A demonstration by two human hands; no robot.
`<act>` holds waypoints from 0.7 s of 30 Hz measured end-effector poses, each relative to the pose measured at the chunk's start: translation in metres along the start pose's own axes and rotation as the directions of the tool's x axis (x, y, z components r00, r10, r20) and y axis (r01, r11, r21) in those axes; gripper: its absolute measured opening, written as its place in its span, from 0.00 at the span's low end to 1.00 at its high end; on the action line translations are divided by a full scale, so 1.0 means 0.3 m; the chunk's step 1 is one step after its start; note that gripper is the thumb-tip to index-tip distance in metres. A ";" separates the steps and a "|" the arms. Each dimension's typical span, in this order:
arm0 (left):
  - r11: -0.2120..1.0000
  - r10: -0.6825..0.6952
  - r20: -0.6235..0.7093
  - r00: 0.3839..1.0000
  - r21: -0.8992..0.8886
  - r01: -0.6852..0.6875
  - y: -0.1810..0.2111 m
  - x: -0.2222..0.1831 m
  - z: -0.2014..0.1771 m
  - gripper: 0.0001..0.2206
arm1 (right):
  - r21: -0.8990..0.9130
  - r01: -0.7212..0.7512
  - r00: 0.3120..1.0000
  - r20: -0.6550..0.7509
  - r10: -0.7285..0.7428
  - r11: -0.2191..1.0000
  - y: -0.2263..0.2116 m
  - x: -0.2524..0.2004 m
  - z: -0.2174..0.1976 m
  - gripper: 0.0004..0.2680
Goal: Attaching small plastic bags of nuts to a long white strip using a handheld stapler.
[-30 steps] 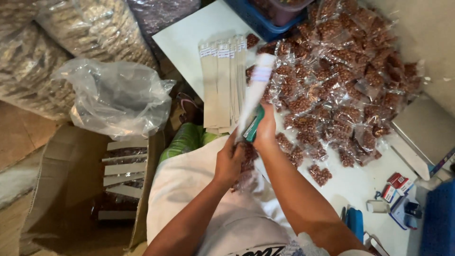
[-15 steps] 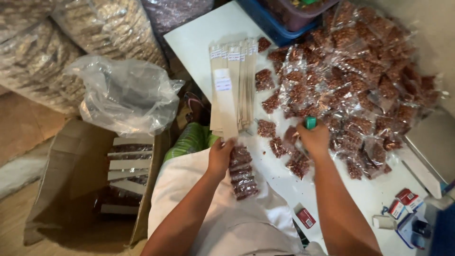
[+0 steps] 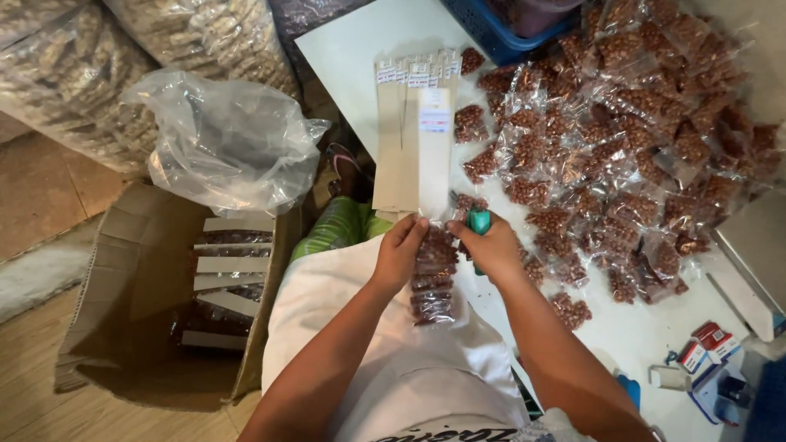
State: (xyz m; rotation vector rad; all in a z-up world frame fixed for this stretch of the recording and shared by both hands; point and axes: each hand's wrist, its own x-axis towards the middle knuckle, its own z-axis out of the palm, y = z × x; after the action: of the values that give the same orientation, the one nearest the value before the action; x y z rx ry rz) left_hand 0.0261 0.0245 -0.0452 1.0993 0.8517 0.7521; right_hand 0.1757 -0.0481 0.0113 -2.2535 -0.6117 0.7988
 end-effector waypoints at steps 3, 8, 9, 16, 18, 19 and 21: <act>0.996 0.025 -0.011 1.000 0.083 -0.024 0.020 -0.019 0.007 0.12 | 0.069 0.010 1.000 0.029 -0.012 0.998 -0.033 -0.007 -0.021 0.13; 0.979 0.061 0.027 0.998 0.193 -0.065 0.088 -0.074 0.023 0.15 | 0.582 -0.014 0.973 -0.178 0.144 0.813 -0.224 -0.012 -0.048 0.17; 0.974 0.052 0.043 0.998 0.220 -0.060 0.129 -0.095 0.027 0.17 | 0.828 0.037 0.970 -0.165 0.180 0.560 -0.255 0.005 -0.040 0.16; 0.938 0.099 0.109 0.989 0.323 -0.130 0.276 -0.160 0.066 0.21 | 0.951 -0.055 0.955 -0.039 0.295 0.303 -0.230 0.147 0.108 0.23; 0.901 0.080 0.120 0.990 0.416 -0.124 0.339 -0.180 0.077 0.22 | 0.955 -0.149 0.949 0.065 0.310 0.255 -0.204 0.214 0.128 0.26; 0.900 0.084 0.133 0.988 0.414 -0.133 0.304 -0.158 0.081 0.22 | 0.958 -0.136 0.949 0.054 0.311 0.251 -0.237 0.170 0.111 0.26; 0.905 -0.062 0.018 0.998 0.424 0.049 0.233 -0.118 0.087 0.23 | 0.920 -0.134 0.959 0.027 0.282 0.367 -0.299 0.077 0.087 0.19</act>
State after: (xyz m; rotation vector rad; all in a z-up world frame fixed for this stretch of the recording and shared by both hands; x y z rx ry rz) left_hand 0.0251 0.0027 0.0343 1.4612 1.0448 0.5093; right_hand 0.1561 0.0374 0.0512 -1.2793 0.2335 0.8030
